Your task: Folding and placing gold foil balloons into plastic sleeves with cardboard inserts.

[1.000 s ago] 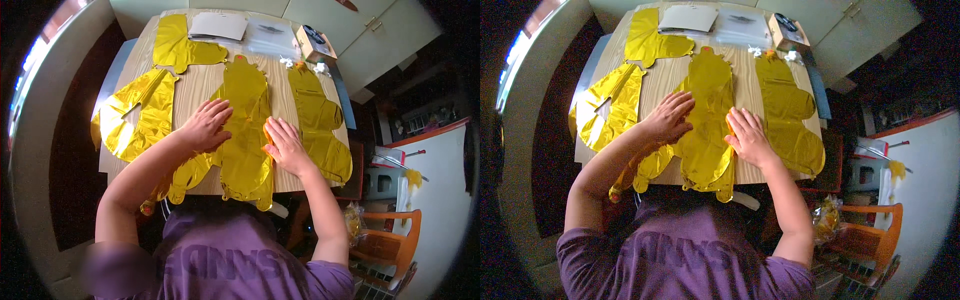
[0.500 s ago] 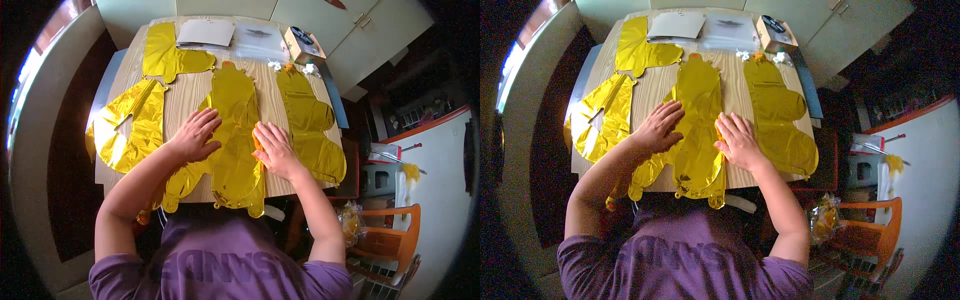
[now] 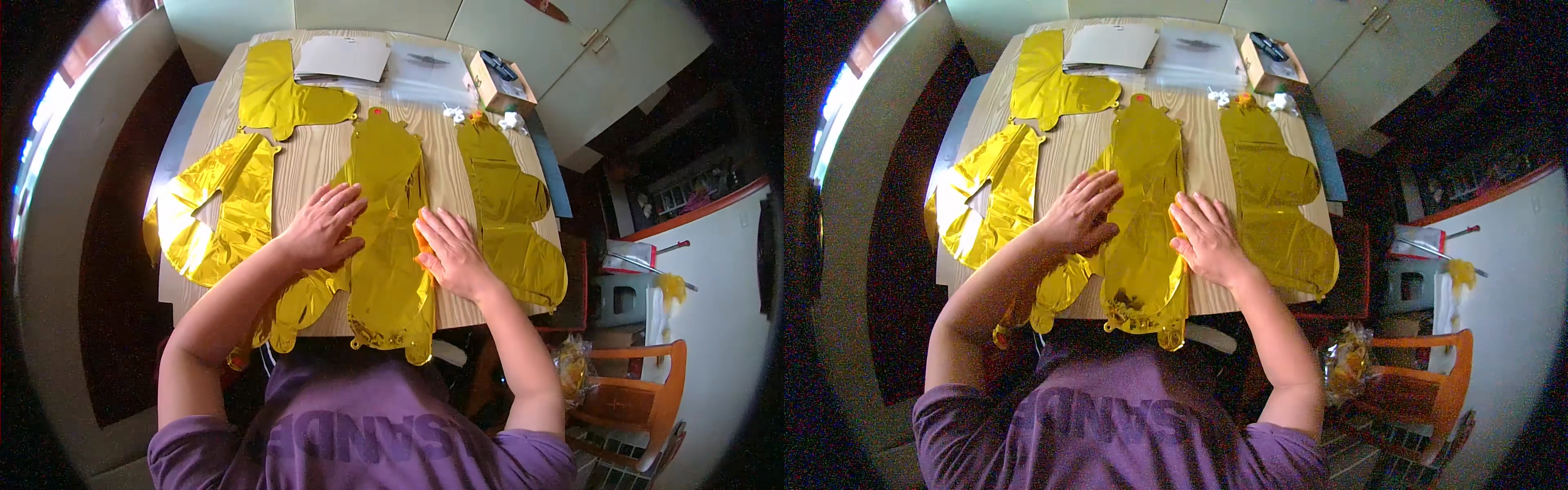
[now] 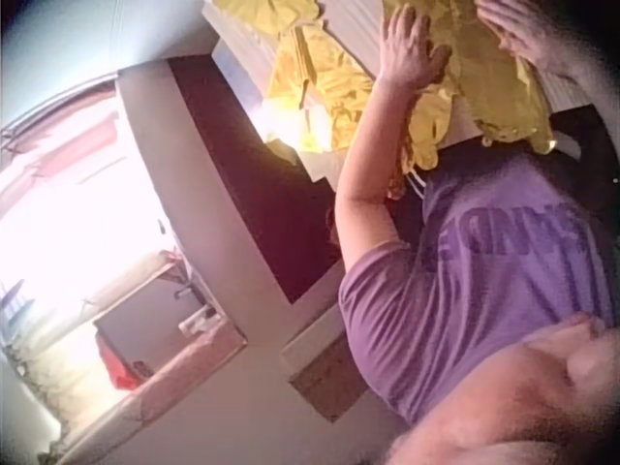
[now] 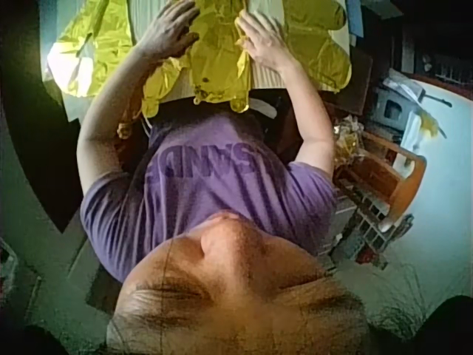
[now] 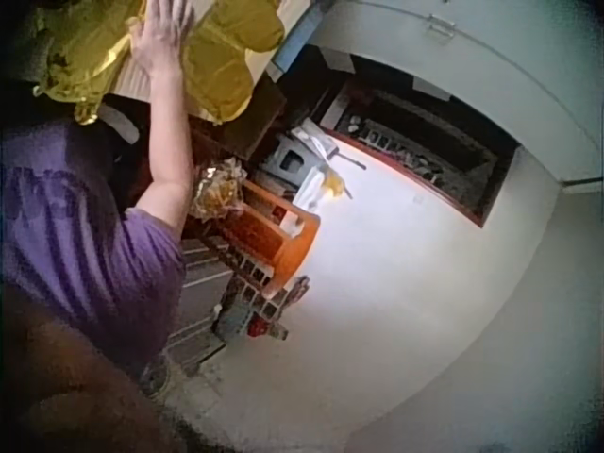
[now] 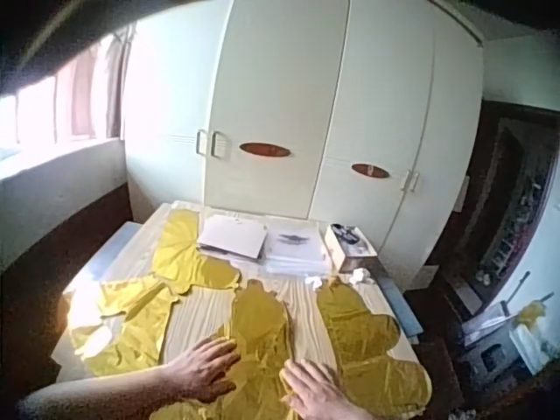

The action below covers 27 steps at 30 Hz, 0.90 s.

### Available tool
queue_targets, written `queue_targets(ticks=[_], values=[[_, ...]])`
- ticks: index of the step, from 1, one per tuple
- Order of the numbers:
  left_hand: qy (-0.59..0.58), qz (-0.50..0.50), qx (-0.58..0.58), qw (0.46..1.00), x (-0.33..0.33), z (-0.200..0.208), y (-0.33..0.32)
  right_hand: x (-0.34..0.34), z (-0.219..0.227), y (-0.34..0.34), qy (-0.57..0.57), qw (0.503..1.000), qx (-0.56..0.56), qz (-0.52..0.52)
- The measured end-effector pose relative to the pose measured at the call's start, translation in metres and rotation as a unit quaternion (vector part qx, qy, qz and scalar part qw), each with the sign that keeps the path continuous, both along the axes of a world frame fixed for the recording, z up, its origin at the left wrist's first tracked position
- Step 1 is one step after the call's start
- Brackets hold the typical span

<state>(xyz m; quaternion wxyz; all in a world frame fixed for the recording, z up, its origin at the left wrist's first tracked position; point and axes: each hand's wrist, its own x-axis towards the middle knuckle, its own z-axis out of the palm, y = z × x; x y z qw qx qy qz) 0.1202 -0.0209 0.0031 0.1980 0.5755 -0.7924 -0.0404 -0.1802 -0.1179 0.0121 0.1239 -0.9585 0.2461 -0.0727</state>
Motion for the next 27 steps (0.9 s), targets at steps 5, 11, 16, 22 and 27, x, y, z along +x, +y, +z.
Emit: queue_targets(ticks=[5,11,16,22,27], values=[[0.024,0.114,-0.015,0.993,0.007,-0.003,-0.033,-0.001,-0.006,-0.007,-0.036,0.999,0.013,0.007],[0.029,0.146,-0.018,0.989,0.011,-0.019,-0.072,0.01,-0.011,-0.015,-0.06,0.997,0.031,-0.036],[0.0,0.128,-0.036,0.991,0.002,-0.023,-0.075,0.007,-0.013,-0.014,-0.014,0.999,-0.014,-0.025],[-0.001,0.126,-0.028,0.992,-0.001,-0.02,-0.073,0.004,-0.012,-0.013,-0.015,1.0,-0.014,-0.021],[-0.004,0.126,-0.031,0.992,0.0,-0.022,-0.075,0.004,-0.012,-0.012,-0.01,1.0,-0.016,-0.022]])
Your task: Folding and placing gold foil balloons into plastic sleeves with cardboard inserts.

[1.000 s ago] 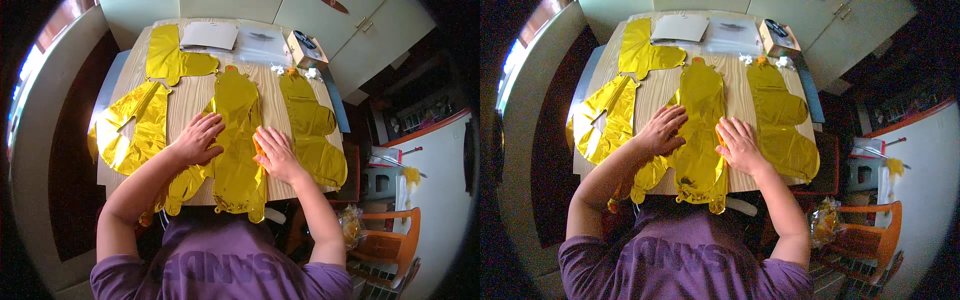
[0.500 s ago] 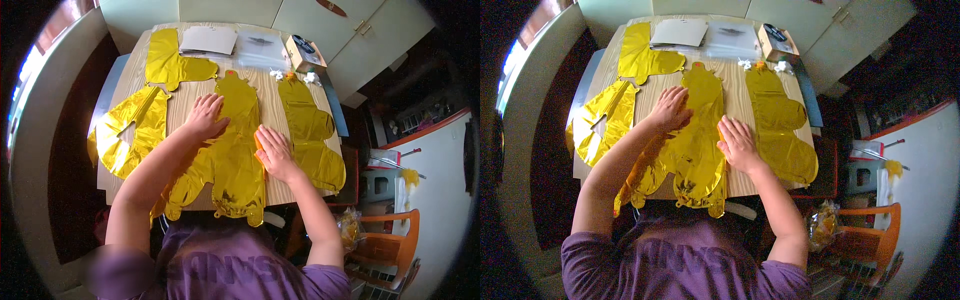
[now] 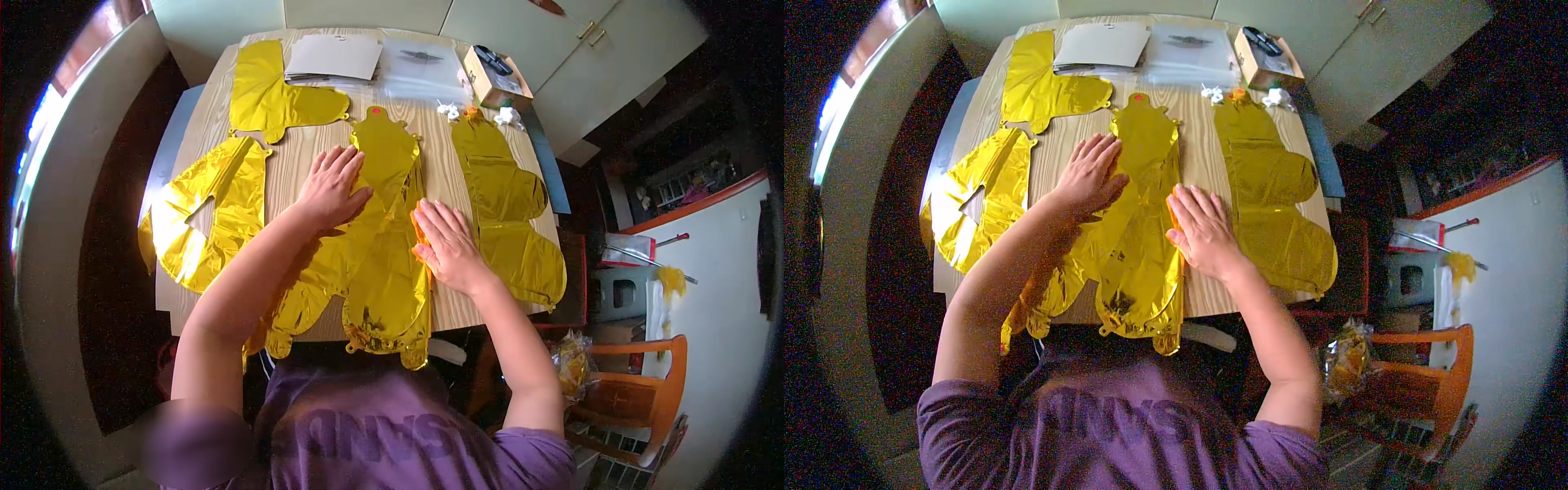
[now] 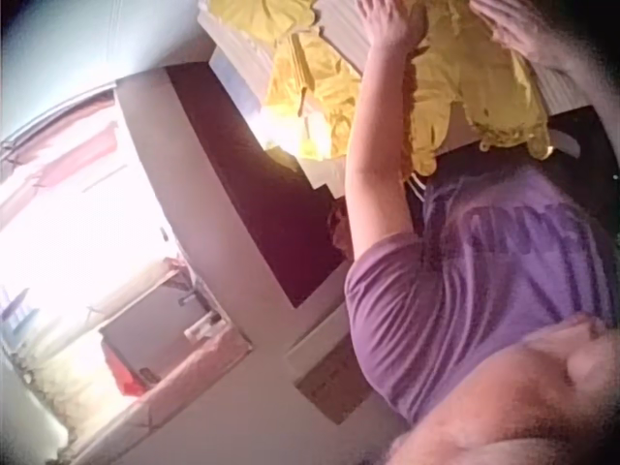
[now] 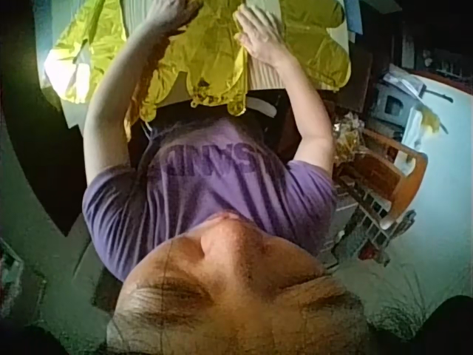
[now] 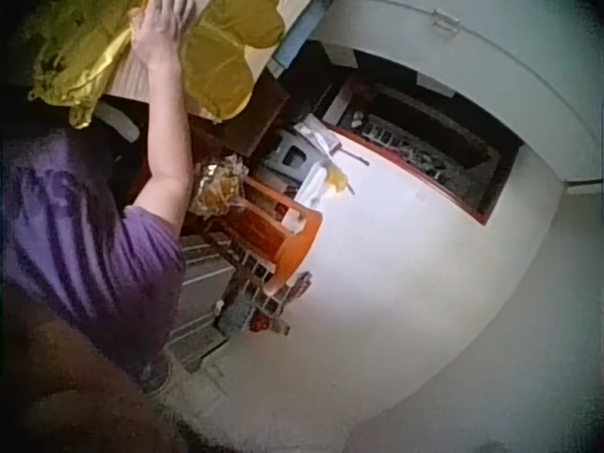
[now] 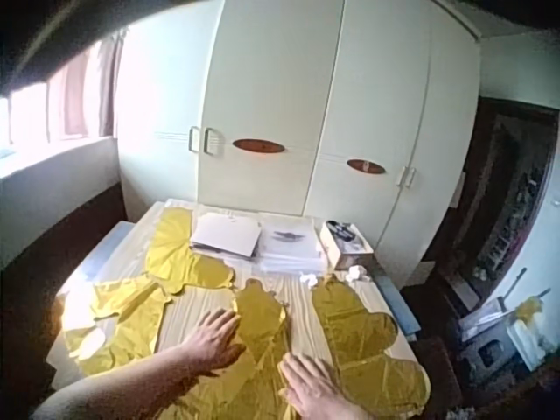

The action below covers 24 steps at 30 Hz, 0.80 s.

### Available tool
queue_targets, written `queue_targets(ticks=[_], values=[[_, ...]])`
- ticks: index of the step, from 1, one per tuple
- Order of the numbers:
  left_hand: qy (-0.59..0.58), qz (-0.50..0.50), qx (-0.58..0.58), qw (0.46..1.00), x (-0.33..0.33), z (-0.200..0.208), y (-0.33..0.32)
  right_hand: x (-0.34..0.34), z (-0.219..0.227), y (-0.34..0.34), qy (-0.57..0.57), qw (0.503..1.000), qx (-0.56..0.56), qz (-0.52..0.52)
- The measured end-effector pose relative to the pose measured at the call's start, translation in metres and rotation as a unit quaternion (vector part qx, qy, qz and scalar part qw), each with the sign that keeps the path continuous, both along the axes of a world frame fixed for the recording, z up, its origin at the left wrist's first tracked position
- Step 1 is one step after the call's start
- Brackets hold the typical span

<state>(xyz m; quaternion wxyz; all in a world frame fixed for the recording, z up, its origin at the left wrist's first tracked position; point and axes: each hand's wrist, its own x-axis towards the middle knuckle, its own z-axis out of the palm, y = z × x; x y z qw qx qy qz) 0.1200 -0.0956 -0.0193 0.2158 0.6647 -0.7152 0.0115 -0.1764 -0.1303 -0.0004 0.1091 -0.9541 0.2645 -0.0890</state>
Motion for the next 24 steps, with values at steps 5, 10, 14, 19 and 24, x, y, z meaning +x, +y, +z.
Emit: queue_targets(ticks=[5,10,14,19,24], values=[[0.002,-0.002,-0.008,1.0,0.002,-0.0044,-0.0007,0.0014,0.0037,0.0009,0.017,1.0,0.009,0.001],[-0.01,-0.006,0.003,1.0,0.0005,0.002,-0.0005,0.0012,0.0026,0.001,0.014,1.0,0.01,-0.001],[-0.006,-0.014,0.001,1.0,0.0006,0.0024,-0.0013,0.0003,0.0013,0.0001,0.01,1.0,0.004,-0.001],[-0.018,-0.006,0.0,1.0,-0.0001,0.0006,-0.0008,0.0002,-0.0007,0.0003,0.003,1.0,-0.015,0.0],[-0.035,0.002,-0.013,0.999,-0.0018,-0.0007,-0.0009,-0.0004,-0.0013,-0.0012,0.006,1.0,-0.007,0.006]])
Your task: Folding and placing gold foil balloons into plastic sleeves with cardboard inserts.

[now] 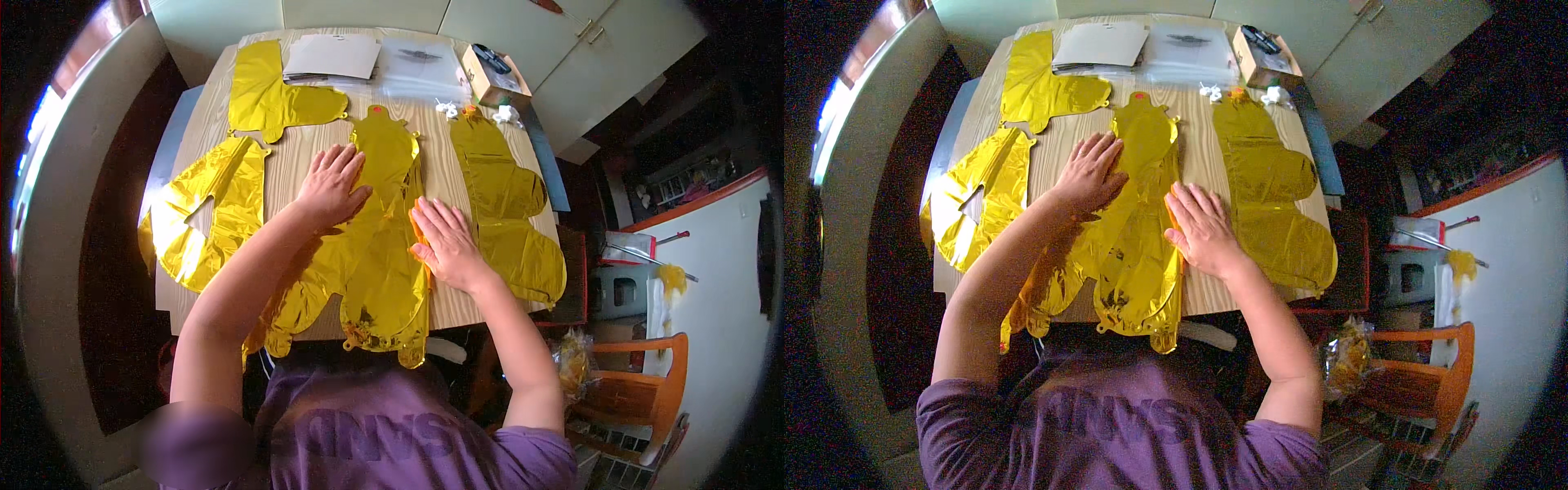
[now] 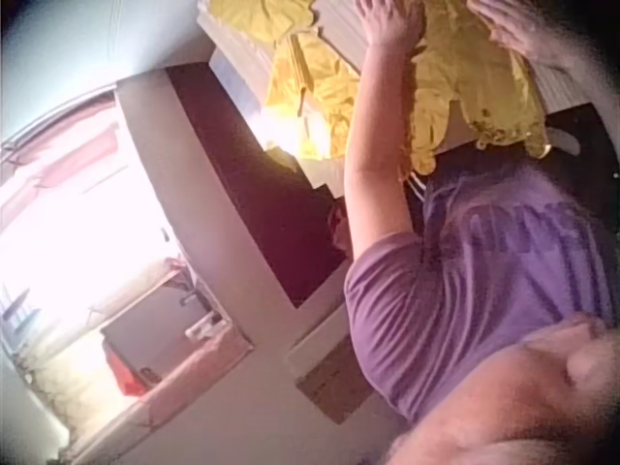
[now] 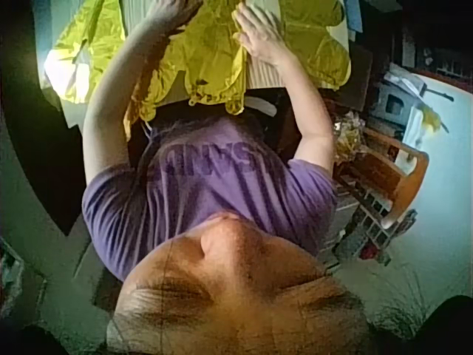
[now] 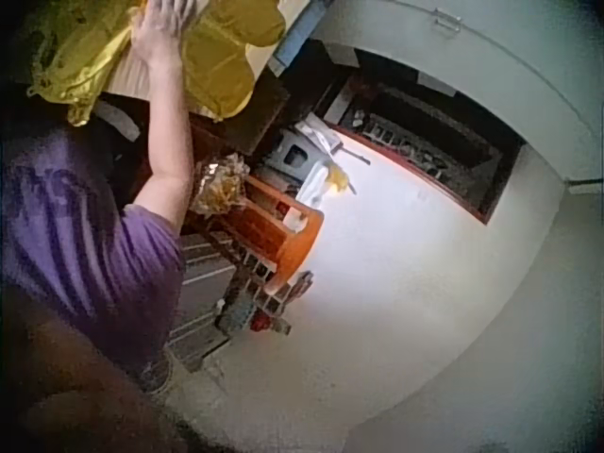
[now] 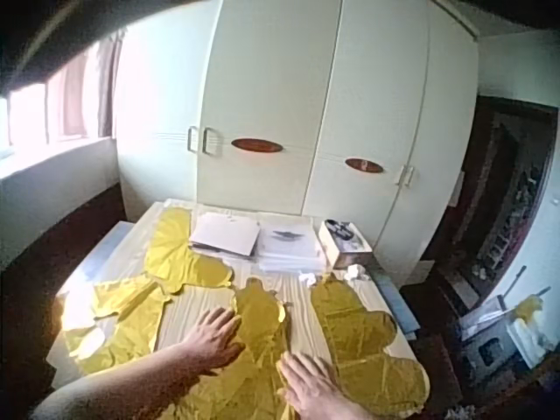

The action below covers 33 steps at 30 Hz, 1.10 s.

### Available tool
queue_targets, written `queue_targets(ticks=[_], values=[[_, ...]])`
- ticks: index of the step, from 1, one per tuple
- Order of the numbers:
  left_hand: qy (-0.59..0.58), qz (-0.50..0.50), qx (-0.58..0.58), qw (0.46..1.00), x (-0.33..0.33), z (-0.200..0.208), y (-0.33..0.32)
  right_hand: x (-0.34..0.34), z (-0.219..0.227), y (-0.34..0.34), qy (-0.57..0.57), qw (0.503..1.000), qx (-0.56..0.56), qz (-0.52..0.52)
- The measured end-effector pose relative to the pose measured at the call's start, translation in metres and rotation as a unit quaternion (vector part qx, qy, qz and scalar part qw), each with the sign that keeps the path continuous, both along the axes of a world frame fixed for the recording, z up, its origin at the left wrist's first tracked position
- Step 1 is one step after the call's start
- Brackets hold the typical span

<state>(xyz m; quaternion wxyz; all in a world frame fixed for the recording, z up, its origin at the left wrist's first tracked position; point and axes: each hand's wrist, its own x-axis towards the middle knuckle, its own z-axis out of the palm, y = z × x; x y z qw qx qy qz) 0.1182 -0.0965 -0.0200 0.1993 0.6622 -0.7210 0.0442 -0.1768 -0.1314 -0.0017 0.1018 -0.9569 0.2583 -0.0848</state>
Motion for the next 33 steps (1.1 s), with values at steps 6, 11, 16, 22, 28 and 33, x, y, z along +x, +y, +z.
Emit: queue_targets(ticks=[6,11,16,22,28,33], values=[[-0.023,0.009,0.006,1.0,0.0,0.005,0.0,0.001,0.0,0.001,-0.005,1.0,-0.011,0.002],[0.017,-0.133,-0.074,0.988,-0.034,0.034,-0.012,-0.001,0.0,0.001,0.0,1.0,0.009,-0.01],[-0.01,-0.289,-0.007,0.957,-0.067,0.026,-0.028,0.001,0.003,0.004,0.059,0.998,-0.009,-0.02],[0.041,-0.236,-0.021,0.971,-0.048,0.005,-0.06,-0.001,-0.005,0.001,0.013,1.0,0.002,-0.01],[0.021,-0.215,-0.017,0.976,-0.041,0.007,-0.077,0.001,-0.001,0.003,0.011,1.0,0.005,-0.008],[0.052,-0.214,-0.061,0.974,-0.042,0.001,-0.08,-0.004,0.002,0.004,-0.007,1.0,0.024,0.004]])
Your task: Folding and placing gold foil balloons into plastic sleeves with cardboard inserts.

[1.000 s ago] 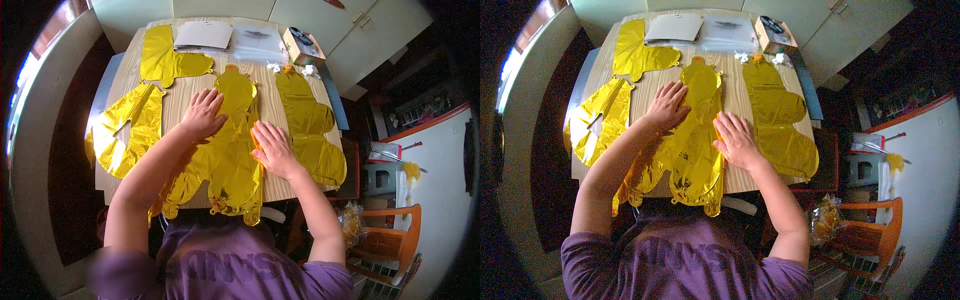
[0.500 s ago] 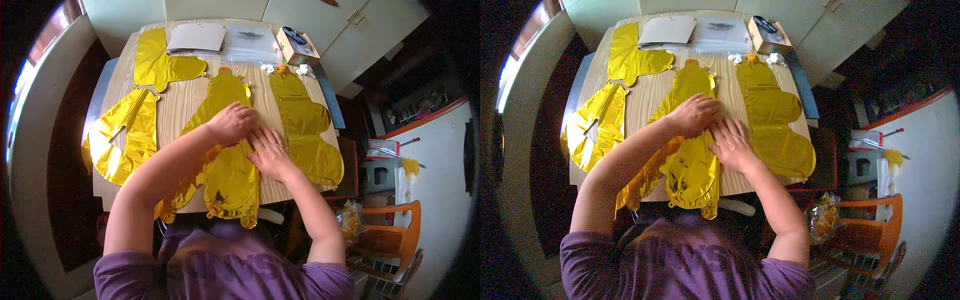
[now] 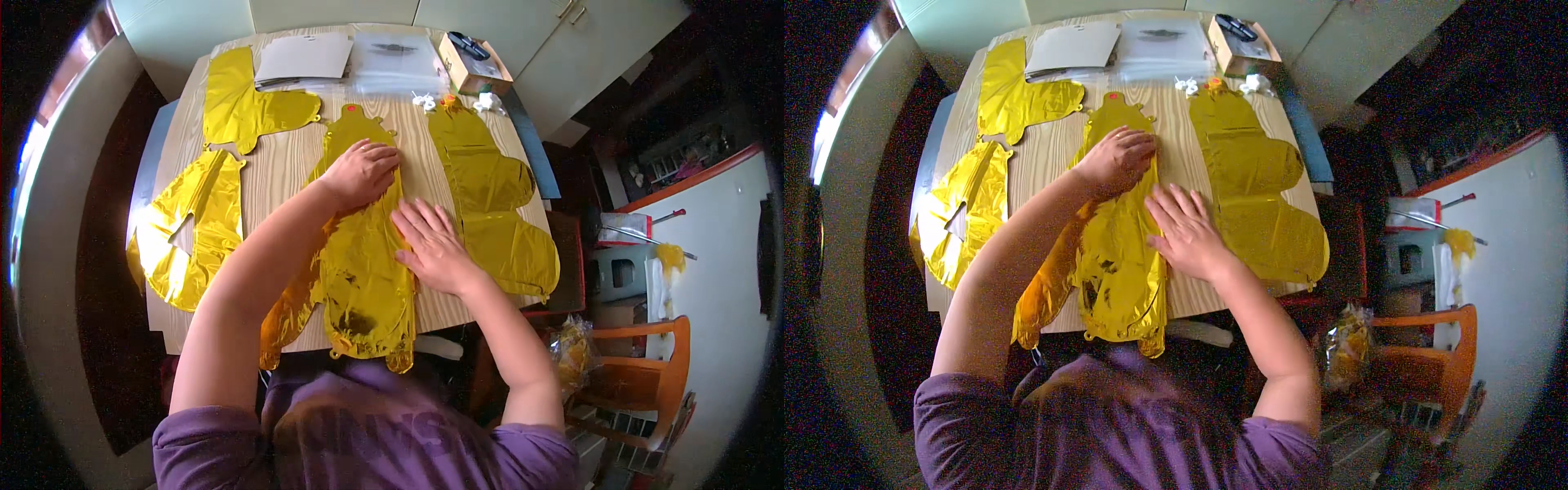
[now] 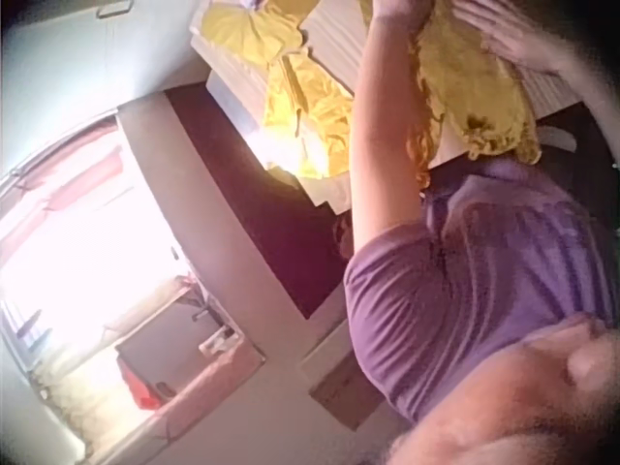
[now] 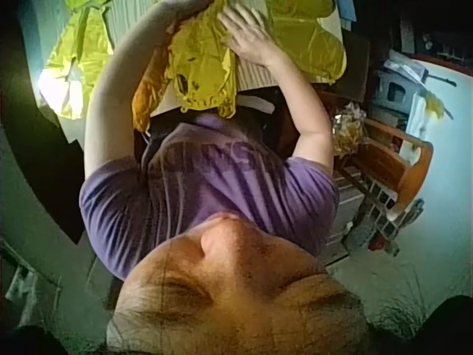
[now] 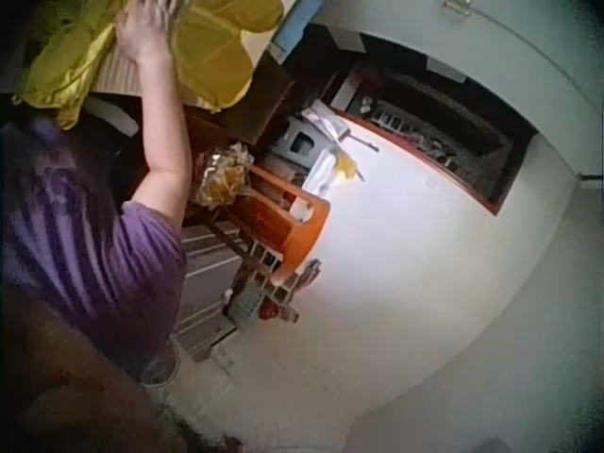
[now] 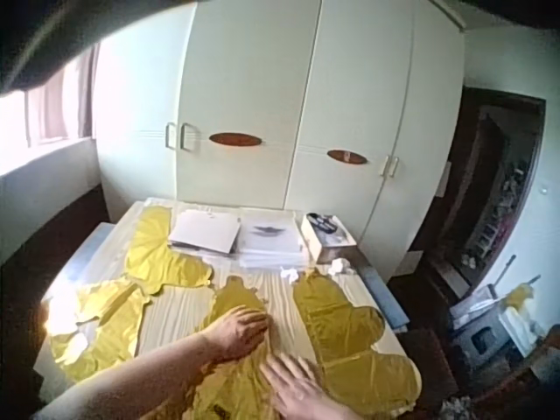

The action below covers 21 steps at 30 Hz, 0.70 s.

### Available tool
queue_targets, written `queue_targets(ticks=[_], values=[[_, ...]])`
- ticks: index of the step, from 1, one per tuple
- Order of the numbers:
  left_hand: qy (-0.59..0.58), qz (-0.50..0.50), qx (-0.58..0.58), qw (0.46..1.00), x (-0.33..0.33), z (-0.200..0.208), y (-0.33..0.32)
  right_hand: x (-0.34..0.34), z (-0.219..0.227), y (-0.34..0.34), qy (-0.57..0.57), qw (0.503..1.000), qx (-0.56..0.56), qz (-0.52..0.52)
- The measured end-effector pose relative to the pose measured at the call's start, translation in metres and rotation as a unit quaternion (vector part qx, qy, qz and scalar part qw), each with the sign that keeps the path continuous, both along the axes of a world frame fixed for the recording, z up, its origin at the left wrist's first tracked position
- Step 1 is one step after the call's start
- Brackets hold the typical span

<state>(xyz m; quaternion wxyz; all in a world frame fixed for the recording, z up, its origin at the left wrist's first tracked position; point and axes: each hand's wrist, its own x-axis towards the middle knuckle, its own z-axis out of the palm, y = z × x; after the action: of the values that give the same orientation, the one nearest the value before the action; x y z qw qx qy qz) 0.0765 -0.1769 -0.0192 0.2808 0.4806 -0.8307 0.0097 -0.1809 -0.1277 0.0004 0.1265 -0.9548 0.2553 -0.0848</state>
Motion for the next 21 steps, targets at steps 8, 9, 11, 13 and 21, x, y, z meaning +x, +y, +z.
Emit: queue_targets(ticks=[8,9,11,13,21], values=[[0.021,-0.01,-0.03,0.999,-0.001,-0.004,0.001,-0.042,0.016,0.05,0.013,0.999,0.033,0.032],[0.02,-0.013,-0.032,0.999,-0.001,-0.003,0.0,-0.045,0.02,0.06,0.026,0.999,0.036,0.032],[0.015,-0.018,-0.034,0.999,0.0,-0.004,0.0,-0.049,0.025,0.077,0.046,0.998,0.039,0.036],[0.016,-0.011,-0.007,1.0,0.002,-0.004,-0.001,-0.05,0.024,0.083,0.041,0.998,0.033,0.041],[0.151,0.066,-0.07,0.984,0.017,0.029,0.03,-0.043,0.034,0.078,0.017,0.999,0.025,0.038]])
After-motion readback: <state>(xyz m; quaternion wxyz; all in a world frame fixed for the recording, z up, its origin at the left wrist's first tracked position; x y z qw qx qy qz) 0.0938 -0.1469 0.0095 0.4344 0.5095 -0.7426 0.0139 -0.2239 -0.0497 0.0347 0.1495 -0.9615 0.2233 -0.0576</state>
